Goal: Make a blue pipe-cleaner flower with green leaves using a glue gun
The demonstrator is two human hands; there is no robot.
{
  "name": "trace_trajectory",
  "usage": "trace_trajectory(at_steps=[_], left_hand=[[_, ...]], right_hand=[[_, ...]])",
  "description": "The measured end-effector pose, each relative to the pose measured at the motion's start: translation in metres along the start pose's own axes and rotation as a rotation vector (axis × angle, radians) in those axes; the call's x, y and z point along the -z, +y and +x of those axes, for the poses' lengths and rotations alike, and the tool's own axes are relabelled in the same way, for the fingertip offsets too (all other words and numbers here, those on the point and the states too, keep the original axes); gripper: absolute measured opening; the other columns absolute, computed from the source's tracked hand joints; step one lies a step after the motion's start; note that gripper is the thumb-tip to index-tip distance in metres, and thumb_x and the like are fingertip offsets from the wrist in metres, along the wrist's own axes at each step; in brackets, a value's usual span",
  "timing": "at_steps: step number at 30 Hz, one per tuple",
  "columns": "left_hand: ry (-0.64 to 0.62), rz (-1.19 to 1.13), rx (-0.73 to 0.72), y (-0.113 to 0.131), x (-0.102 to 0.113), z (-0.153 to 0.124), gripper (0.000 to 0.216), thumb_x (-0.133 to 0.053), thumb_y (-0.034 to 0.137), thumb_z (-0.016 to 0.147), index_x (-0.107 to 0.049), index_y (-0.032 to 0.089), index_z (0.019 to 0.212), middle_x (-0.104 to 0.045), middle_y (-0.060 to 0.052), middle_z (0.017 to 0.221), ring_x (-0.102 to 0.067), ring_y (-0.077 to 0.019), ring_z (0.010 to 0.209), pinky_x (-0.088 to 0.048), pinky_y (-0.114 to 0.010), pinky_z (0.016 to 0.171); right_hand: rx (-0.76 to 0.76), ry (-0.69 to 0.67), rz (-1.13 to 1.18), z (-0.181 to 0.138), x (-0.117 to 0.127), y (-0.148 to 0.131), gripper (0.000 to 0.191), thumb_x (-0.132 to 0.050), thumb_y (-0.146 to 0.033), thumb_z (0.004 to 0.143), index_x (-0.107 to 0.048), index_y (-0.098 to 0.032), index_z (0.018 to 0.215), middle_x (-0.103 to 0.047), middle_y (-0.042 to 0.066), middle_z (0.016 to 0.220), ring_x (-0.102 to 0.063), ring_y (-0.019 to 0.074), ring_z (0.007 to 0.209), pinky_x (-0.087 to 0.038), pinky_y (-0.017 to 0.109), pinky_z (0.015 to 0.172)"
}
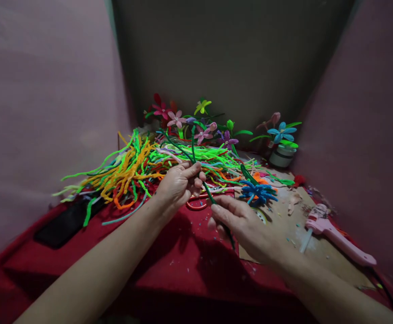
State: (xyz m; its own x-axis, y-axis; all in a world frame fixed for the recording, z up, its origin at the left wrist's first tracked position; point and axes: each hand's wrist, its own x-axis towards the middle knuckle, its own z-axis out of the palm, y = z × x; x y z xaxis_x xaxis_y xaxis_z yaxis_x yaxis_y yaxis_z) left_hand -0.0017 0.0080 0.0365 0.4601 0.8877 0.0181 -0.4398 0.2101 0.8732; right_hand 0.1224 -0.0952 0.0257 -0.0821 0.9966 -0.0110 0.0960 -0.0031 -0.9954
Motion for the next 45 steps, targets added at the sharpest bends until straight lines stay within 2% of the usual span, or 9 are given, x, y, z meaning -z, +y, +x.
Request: trace_trajectory(at_steps=[2, 6, 8, 14, 19, 24, 31, 40, 45], left_hand=[[-0.034, 0.002, 0.041, -0.001, 0.000, -0.001, 0.015, -0.063, 0.021, 0.077, -0.053, 0.012, 0.068, -0.059, 0.000, 0.056, -0.045, -0.0050, 0.035, -0.040, -0.016, 0.033], [-0.084, 0.014, 0.079, -0.005, 0.000, -0.001, 0.016, -0.066, 0.023, 0.074, -0.057, 0.012, 0.068, -0.042, 0.007, 0.040, -0.033, -0.0037, 0.028, -0.039, -0.018, 0.032], [-0.046, 0.002, 0.061, -0.008, 0.000, -0.001, 0.018, -0.070, 0.021, 0.071, -0.055, 0.013, 0.066, -0.037, 0.009, 0.040, -0.030, -0.0022, 0.029, -0.035, -0.016, 0.032], [0.026, -0.034, 0.054, -0.008, 0.000, 0.000, 0.022, -0.072, 0.016, 0.067, -0.050, 0.014, 0.064, -0.041, 0.008, 0.048, -0.031, -0.0008, 0.033, -0.034, -0.014, 0.034], [-0.005, 0.049, 0.058, -0.012, 0.004, 0.003, 0.029, -0.072, 0.024, 0.068, -0.047, 0.014, 0.056, -0.036, 0.008, 0.040, -0.029, -0.0018, 0.033, -0.029, -0.014, 0.034], [-0.031, 0.157, 0.062, -0.017, 0.003, 0.005, 0.037, -0.072, 0.033, 0.067, -0.043, 0.016, 0.052, -0.036, 0.007, 0.037, -0.027, -0.0023, 0.031, -0.017, -0.016, 0.032], [0.030, 0.294, -0.017, -0.016, -0.004, -0.003, 0.033, -0.069, 0.033, 0.069, -0.046, 0.015, 0.054, -0.042, 0.007, 0.037, -0.032, -0.0031, 0.032, -0.022, -0.017, 0.033], [0.049, 0.645, -0.319, -0.011, -0.010, -0.014, 0.011, -0.067, 0.025, 0.070, -0.065, 0.014, 0.071, -0.054, 0.004, 0.050, -0.047, -0.0078, 0.044, -0.037, -0.019, 0.042], [-0.068, 0.916, -0.842, -0.007, 0.003, -0.007, 0.009, -0.065, 0.016, 0.074, -0.071, 0.019, 0.079, -0.059, -0.002, 0.081, -0.056, -0.0127, 0.076, -0.046, -0.023, 0.067]], right_hand=[[-0.072, -0.086, 0.232, 0.009, 0.003, -0.006, 0.021, -0.058, -0.037, 0.078, -0.057, -0.019, 0.089, -0.061, 0.000, 0.067, -0.051, 0.0101, 0.049, -0.039, 0.023, 0.048], [-0.065, 0.017, 0.456, 0.031, 0.002, -0.010, 0.021, -0.070, -0.030, 0.063, -0.059, -0.013, 0.069, -0.063, 0.003, 0.062, -0.056, 0.0104, 0.053, -0.045, 0.023, 0.051], [-0.085, 0.081, 0.484, 0.038, 0.000, -0.007, 0.018, -0.071, -0.026, 0.061, -0.059, -0.013, 0.064, -0.061, 0.003, 0.056, -0.055, 0.0099, 0.049, -0.045, 0.022, 0.048], [-0.073, 0.160, 0.550, 0.044, -0.001, 0.003, 0.015, -0.070, -0.021, 0.061, -0.059, -0.013, 0.067, -0.058, -0.002, 0.052, -0.051, 0.0073, 0.042, -0.041, 0.019, 0.042], [-0.036, 0.171, 0.554, 0.045, 0.002, 0.011, 0.019, -0.071, -0.026, 0.061, -0.059, -0.014, 0.069, -0.055, -0.004, 0.048, -0.042, 0.0043, 0.037, -0.022, 0.015, 0.033], [0.040, 0.205, 0.501, 0.044, 0.003, 0.015, 0.017, -0.070, -0.027, 0.063, -0.059, -0.014, 0.064, -0.049, -0.006, 0.044, -0.031, 0.0018, 0.033, -0.016, 0.017, 0.033], [0.058, 0.271, 0.568, 0.042, 0.001, 0.011, 0.015, -0.065, -0.025, 0.063, -0.055, -0.015, 0.060, -0.048, -0.007, 0.043, -0.029, 0.0021, 0.033, -0.015, 0.018, 0.033], [0.069, 0.246, 0.586, 0.041, 0.006, 0.009, 0.013, -0.063, -0.024, 0.064, -0.055, -0.014, 0.060, -0.050, -0.006, 0.044, -0.030, 0.0019, 0.032, -0.015, 0.017, 0.033], [0.002, 0.180, 0.612, 0.040, 0.011, 0.001, 0.013, -0.063, -0.022, 0.062, -0.054, -0.013, 0.061, -0.051, -0.005, 0.044, -0.030, 0.0015, 0.032, -0.013, 0.016, 0.033]])
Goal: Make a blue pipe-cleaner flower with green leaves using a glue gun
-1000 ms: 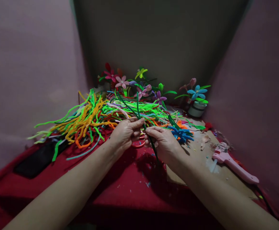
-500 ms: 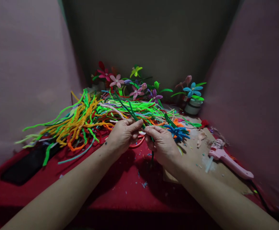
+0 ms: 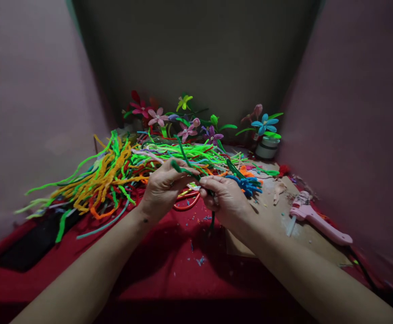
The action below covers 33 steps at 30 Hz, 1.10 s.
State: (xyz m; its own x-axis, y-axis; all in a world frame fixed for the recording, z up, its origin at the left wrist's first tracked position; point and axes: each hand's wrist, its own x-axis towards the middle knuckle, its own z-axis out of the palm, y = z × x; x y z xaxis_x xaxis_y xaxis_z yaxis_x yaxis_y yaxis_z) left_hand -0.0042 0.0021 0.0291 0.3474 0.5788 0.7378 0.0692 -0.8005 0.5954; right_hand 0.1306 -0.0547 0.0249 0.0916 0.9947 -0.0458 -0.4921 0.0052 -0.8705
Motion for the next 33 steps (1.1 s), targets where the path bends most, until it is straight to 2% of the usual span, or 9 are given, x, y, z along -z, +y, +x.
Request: trace_trajectory(at_steps=[7, 11, 15, 18, 20, 25, 27, 30, 33], left_hand=[[-0.278, 0.282, -0.392, 0.007, 0.023, 0.014, 0.012, -0.054, 0.013, 0.082, -0.066, 0.016, 0.085, -0.063, -0.005, 0.091, -0.060, -0.0114, 0.082, -0.046, -0.020, 0.073], [-0.445, 0.461, -0.458, 0.022, 0.033, 0.020, 0.013, -0.048, 0.016, 0.086, -0.061, 0.015, 0.086, -0.064, -0.005, 0.088, -0.060, -0.0109, 0.077, -0.045, -0.019, 0.068], [-0.542, 0.744, -0.464, 0.037, 0.034, 0.018, 0.018, -0.041, 0.014, 0.086, -0.058, 0.014, 0.080, -0.062, -0.006, 0.079, -0.056, -0.0114, 0.062, -0.039, -0.021, 0.052], [-0.566, 0.806, -0.300, 0.050, 0.031, 0.015, 0.021, -0.039, 0.017, 0.084, -0.055, 0.014, 0.072, -0.056, -0.004, 0.066, -0.049, -0.0124, 0.054, -0.034, -0.023, 0.048], [-0.563, 0.676, -0.093, 0.059, 0.030, 0.016, 0.019, -0.041, 0.022, 0.083, -0.053, 0.014, 0.070, -0.054, -0.003, 0.063, -0.048, -0.0126, 0.055, -0.036, -0.024, 0.052], [-0.593, -0.034, 0.727, 0.077, 0.036, 0.021, 0.026, -0.055, 0.031, 0.075, -0.046, 0.017, 0.055, -0.045, 0.002, 0.045, -0.039, -0.0086, 0.040, -0.030, -0.022, 0.041], [-0.584, -0.325, 0.934, 0.078, 0.037, 0.020, 0.029, -0.057, 0.030, 0.072, -0.044, 0.017, 0.050, -0.038, 0.004, 0.038, -0.033, -0.0067, 0.034, -0.026, -0.021, 0.036], [-0.492, -0.575, 1.022, 0.079, 0.036, 0.016, 0.025, -0.060, 0.026, 0.069, -0.048, 0.015, 0.050, -0.034, 0.006, 0.035, -0.024, -0.0041, 0.030, -0.022, -0.019, 0.032], [-0.453, -0.524, 0.972, 0.083, 0.034, 0.014, 0.026, -0.063, 0.025, 0.069, -0.049, 0.014, 0.050, -0.037, 0.006, 0.038, -0.028, -0.0041, 0.031, -0.026, -0.020, 0.033]], right_hand=[[-0.161, -0.172, 0.060, -0.004, 0.001, -0.008, 0.013, -0.061, -0.017, 0.059, -0.048, -0.014, 0.057, -0.045, -0.007, 0.042, -0.028, 0.0007, 0.033, -0.010, 0.017, 0.035], [-0.131, -0.192, 0.012, -0.007, -0.002, -0.009, 0.015, -0.064, -0.020, 0.058, -0.049, -0.015, 0.057, -0.044, -0.008, 0.040, -0.026, 0.0013, 0.033, -0.009, 0.019, 0.036], [0.021, -0.176, -0.039, -0.010, -0.005, -0.009, 0.019, -0.066, -0.021, 0.059, -0.049, -0.016, 0.055, -0.044, -0.008, 0.043, -0.030, 0.0025, 0.036, -0.015, 0.019, 0.037], [0.146, -0.137, -0.191, -0.018, -0.008, -0.010, 0.018, -0.064, -0.023, 0.065, -0.049, -0.016, 0.056, -0.045, -0.007, 0.046, -0.033, 0.0040, 0.040, -0.023, 0.020, 0.040], [0.299, -0.101, -0.434, -0.027, -0.009, -0.011, 0.017, -0.058, -0.023, 0.072, -0.051, -0.016, 0.058, -0.046, -0.006, 0.048, -0.037, 0.0056, 0.043, -0.028, 0.021, 0.043], [1.187, -0.013, -1.116, -0.046, -0.008, -0.009, 0.015, -0.047, -0.010, 0.080, -0.057, -0.015, 0.070, -0.055, 0.001, 0.058, -0.048, 0.0109, 0.054, -0.037, 0.026, 0.056], [1.450, 0.005, -1.270, -0.047, -0.007, -0.008, 0.013, -0.047, -0.008, 0.081, -0.059, -0.012, 0.076, -0.058, 0.003, 0.060, -0.050, 0.0130, 0.056, -0.039, 0.027, 0.057], [1.614, 0.029, -1.373, -0.046, -0.005, -0.010, 0.012, -0.049, -0.008, 0.081, -0.060, -0.010, 0.084, -0.061, 0.004, 0.060, -0.051, 0.0141, 0.056, -0.039, 0.028, 0.056], [1.517, -0.003, -1.385, -0.048, -0.003, -0.013, 0.015, -0.048, -0.009, 0.083, -0.062, -0.014, 0.087, -0.061, 0.003, 0.060, -0.052, 0.0132, 0.056, -0.039, 0.027, 0.055]])
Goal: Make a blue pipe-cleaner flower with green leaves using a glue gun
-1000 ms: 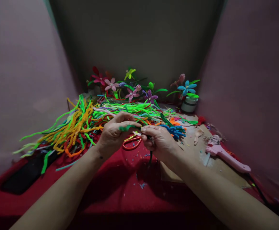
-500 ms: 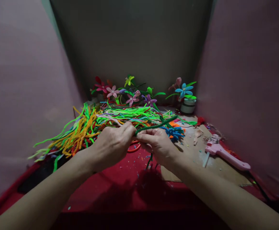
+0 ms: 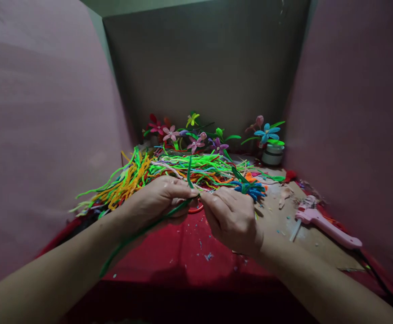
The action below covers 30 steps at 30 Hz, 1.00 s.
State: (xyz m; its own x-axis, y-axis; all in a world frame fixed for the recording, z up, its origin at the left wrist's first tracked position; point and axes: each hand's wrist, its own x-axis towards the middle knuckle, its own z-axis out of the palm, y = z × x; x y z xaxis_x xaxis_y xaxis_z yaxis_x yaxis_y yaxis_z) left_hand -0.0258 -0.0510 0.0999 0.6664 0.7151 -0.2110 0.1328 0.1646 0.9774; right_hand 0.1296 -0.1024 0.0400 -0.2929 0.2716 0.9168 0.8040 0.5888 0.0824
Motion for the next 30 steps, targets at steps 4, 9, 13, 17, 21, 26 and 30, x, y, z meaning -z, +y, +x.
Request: trace_trajectory(at_steps=[4, 9, 13, 17, 21, 26, 30], left_hand=[[0.160, 0.286, -0.161, 0.005, -0.007, -0.009, 0.028, -0.061, 0.034, 0.075, -0.052, 0.015, 0.056, -0.042, 0.005, 0.043, -0.034, -0.0056, 0.036, -0.028, -0.020, 0.035], [0.431, 0.796, -0.835, 0.003, -0.007, -0.016, 0.010, -0.062, 0.027, 0.076, -0.064, 0.018, 0.081, -0.060, -0.002, 0.073, -0.055, -0.0118, 0.064, -0.045, -0.024, 0.055], [0.308, 1.096, -1.092, 0.003, -0.005, -0.016, 0.009, -0.057, 0.022, 0.081, -0.066, 0.020, 0.083, -0.064, -0.005, 0.085, -0.057, -0.0158, 0.084, -0.047, -0.030, 0.075], [0.250, 1.009, -0.899, 0.009, -0.010, -0.015, 0.016, -0.054, 0.024, 0.082, -0.058, 0.018, 0.068, -0.059, -0.001, 0.067, -0.052, -0.0136, 0.069, -0.044, -0.026, 0.064], [0.060, 0.548, -0.400, 0.010, -0.011, -0.009, 0.022, -0.053, 0.028, 0.080, -0.051, 0.017, 0.062, -0.047, 0.002, 0.055, -0.042, -0.0097, 0.051, -0.037, -0.023, 0.048], [0.018, 0.358, -0.354, 0.011, 0.001, -0.002, 0.023, -0.055, 0.031, 0.078, -0.052, 0.017, 0.060, -0.048, 0.000, 0.056, -0.043, -0.0099, 0.052, -0.037, -0.024, 0.050], [0.126, 0.497, -0.398, 0.017, 0.007, -0.006, 0.021, -0.056, 0.032, 0.078, -0.057, 0.016, 0.064, -0.051, 0.002, 0.057, -0.044, -0.0088, 0.051, -0.037, -0.023, 0.049]], right_hand=[[-0.360, -0.021, 0.302, 0.004, 0.009, -0.005, 0.015, -0.049, -0.015, 0.083, -0.062, -0.020, 0.078, -0.061, 0.002, 0.063, -0.054, 0.0129, 0.058, -0.042, 0.027, 0.058], [-0.869, 0.046, 0.821, 0.011, 0.015, -0.010, 0.011, -0.058, -0.021, 0.078, -0.061, -0.019, 0.068, -0.053, -0.003, 0.056, -0.043, 0.0088, 0.049, -0.036, 0.023, 0.047], [-0.954, 0.011, 1.004, 0.015, 0.018, -0.012, 0.011, -0.059, -0.020, 0.076, -0.060, -0.018, 0.065, -0.048, -0.004, 0.054, -0.039, 0.0070, 0.049, -0.034, 0.022, 0.047], [-0.909, -0.035, 0.941, 0.015, 0.020, -0.015, 0.012, -0.057, -0.020, 0.078, -0.059, -0.018, 0.066, -0.046, -0.004, 0.053, -0.038, 0.0071, 0.048, -0.033, 0.021, 0.046], [-0.577, 0.003, 0.557, 0.010, 0.017, -0.019, 0.013, -0.052, -0.015, 0.080, -0.060, -0.018, 0.071, -0.053, 0.000, 0.060, -0.047, 0.0103, 0.055, -0.038, 0.025, 0.054], [-0.547, -0.009, 0.504, 0.015, 0.016, -0.018, 0.014, -0.050, -0.016, 0.084, -0.063, -0.018, 0.085, -0.065, 0.005, 0.076, -0.057, 0.0142, 0.068, -0.044, 0.028, 0.065], [-0.779, -0.185, 0.702, 0.026, 0.024, -0.012, 0.015, -0.052, -0.022, 0.083, -0.067, -0.018, 0.080, -0.064, 0.002, 0.065, -0.054, 0.0119, 0.057, -0.041, 0.025, 0.053]])
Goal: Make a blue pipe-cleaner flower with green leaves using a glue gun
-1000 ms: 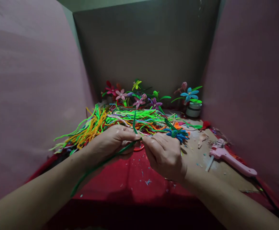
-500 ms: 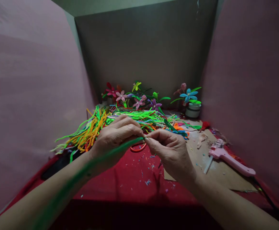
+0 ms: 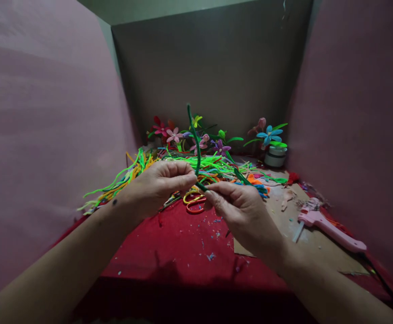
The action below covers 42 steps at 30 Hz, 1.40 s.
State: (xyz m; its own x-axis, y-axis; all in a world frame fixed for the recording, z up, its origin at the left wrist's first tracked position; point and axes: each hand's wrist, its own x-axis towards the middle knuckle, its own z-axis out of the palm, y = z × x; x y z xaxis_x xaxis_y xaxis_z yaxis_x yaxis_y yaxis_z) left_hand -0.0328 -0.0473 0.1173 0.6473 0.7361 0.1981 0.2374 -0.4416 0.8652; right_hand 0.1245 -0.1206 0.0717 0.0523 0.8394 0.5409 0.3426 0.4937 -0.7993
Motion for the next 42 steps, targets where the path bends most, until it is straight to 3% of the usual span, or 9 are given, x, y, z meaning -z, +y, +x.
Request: trace_trajectory(at_steps=[6, 12, 15, 21, 26, 29, 33, 39, 42], left_hand=[[0.191, 0.336, -0.148, 0.000, -0.004, -0.002, 0.020, -0.059, 0.033, 0.075, -0.067, 0.016, 0.071, -0.062, -0.001, 0.065, -0.053, -0.0123, 0.061, -0.041, -0.024, 0.056], [0.223, 0.561, -0.175, 0.002, -0.012, -0.004, 0.023, -0.052, 0.028, 0.079, -0.057, 0.015, 0.060, -0.051, 0.001, 0.058, -0.045, -0.0105, 0.056, -0.037, -0.024, 0.053], [0.143, 0.471, -0.112, 0.001, -0.008, -0.003, 0.024, -0.047, 0.029, 0.081, -0.050, 0.017, 0.060, -0.043, 0.003, 0.055, -0.039, -0.0092, 0.051, -0.033, -0.022, 0.046], [0.161, 0.323, -0.029, -0.009, 0.011, 0.004, 0.024, -0.048, 0.031, 0.081, -0.048, 0.019, 0.060, -0.041, 0.003, 0.052, -0.035, -0.0087, 0.045, -0.027, -0.022, 0.040], [0.125, 0.348, -0.047, -0.024, 0.015, 0.014, 0.020, -0.049, 0.030, 0.079, -0.052, 0.017, 0.065, -0.042, 0.003, 0.057, -0.036, -0.0089, 0.050, -0.029, -0.023, 0.046], [0.064, 0.320, 0.007, -0.032, 0.012, 0.021, 0.020, -0.049, 0.030, 0.078, -0.050, 0.016, 0.063, -0.039, 0.004, 0.056, -0.033, -0.0084, 0.050, -0.028, -0.022, 0.047], [0.022, 0.230, 0.066, -0.042, 0.005, 0.029, 0.022, -0.049, 0.033, 0.077, -0.046, 0.017, 0.062, -0.036, 0.006, 0.054, -0.030, -0.0076, 0.048, -0.026, -0.022, 0.047], [-0.076, 0.133, 0.040, -0.057, -0.007, 0.037, 0.023, -0.049, 0.035, 0.077, -0.048, 0.016, 0.064, -0.042, 0.004, 0.058, -0.037, -0.0092, 0.054, -0.031, -0.022, 0.052], [-0.141, 0.105, 0.055, -0.064, -0.010, 0.039, 0.024, -0.049, 0.035, 0.077, -0.048, 0.016, 0.063, -0.040, 0.005, 0.058, -0.037, -0.0092, 0.055, -0.032, -0.022, 0.054]], right_hand=[[-0.188, -0.024, 0.097, 0.005, 0.001, 0.001, 0.019, -0.055, -0.019, 0.078, -0.064, -0.016, 0.062, -0.061, 0.000, 0.054, -0.047, 0.0080, 0.045, -0.036, 0.023, 0.045], [-0.102, 0.007, 0.011, 0.006, -0.007, 0.009, 0.019, -0.054, -0.019, 0.080, -0.065, -0.016, 0.065, -0.061, 0.000, 0.057, -0.048, 0.0087, 0.049, -0.037, 0.024, 0.049], [-0.082, -0.023, 0.030, 0.006, -0.006, 0.009, 0.020, -0.054, -0.020, 0.081, -0.065, -0.017, 0.064, -0.060, 0.000, 0.056, -0.047, 0.0087, 0.048, -0.036, 0.023, 0.048], [-0.364, -0.157, 0.217, 0.005, 0.002, 0.015, 0.018, -0.056, -0.022, 0.077, -0.065, -0.015, 0.063, -0.058, 0.000, 0.050, -0.042, 0.0057, 0.037, -0.031, 0.019, 0.036], [-0.427, -0.190, 0.104, -0.005, 0.009, 0.025, 0.021, -0.055, -0.019, 0.077, -0.058, -0.016, 0.057, -0.054, -0.002, 0.044, -0.039, 0.0040, 0.033, -0.028, 0.016, 0.031], [-0.530, -0.324, 0.056, -0.007, 0.019, 0.033, 0.027, -0.054, -0.021, 0.078, -0.055, -0.016, 0.052, -0.051, -0.003, 0.040, -0.037, 0.0039, 0.029, -0.025, 0.016, 0.029], [-0.587, -0.484, 0.175, 0.000, 0.027, 0.044, 0.012, -0.063, -0.026, 0.073, -0.065, -0.015, 0.076, -0.060, -0.001, 0.051, -0.050, 0.0072, 0.039, -0.036, 0.018, 0.038], [-0.482, -0.270, 0.409, 0.020, 0.004, 0.057, 0.021, -0.059, -0.033, 0.078, -0.063, -0.014, 0.086, -0.064, 0.002, 0.065, -0.059, 0.0115, 0.056, -0.045, 0.024, 0.056], [-0.225, 0.001, 0.160, 0.027, -0.005, 0.063, 0.016, -0.057, -0.027, 0.080, -0.062, -0.016, 0.090, -0.064, 0.004, 0.074, -0.059, 0.0142, 0.064, -0.046, 0.028, 0.059]])
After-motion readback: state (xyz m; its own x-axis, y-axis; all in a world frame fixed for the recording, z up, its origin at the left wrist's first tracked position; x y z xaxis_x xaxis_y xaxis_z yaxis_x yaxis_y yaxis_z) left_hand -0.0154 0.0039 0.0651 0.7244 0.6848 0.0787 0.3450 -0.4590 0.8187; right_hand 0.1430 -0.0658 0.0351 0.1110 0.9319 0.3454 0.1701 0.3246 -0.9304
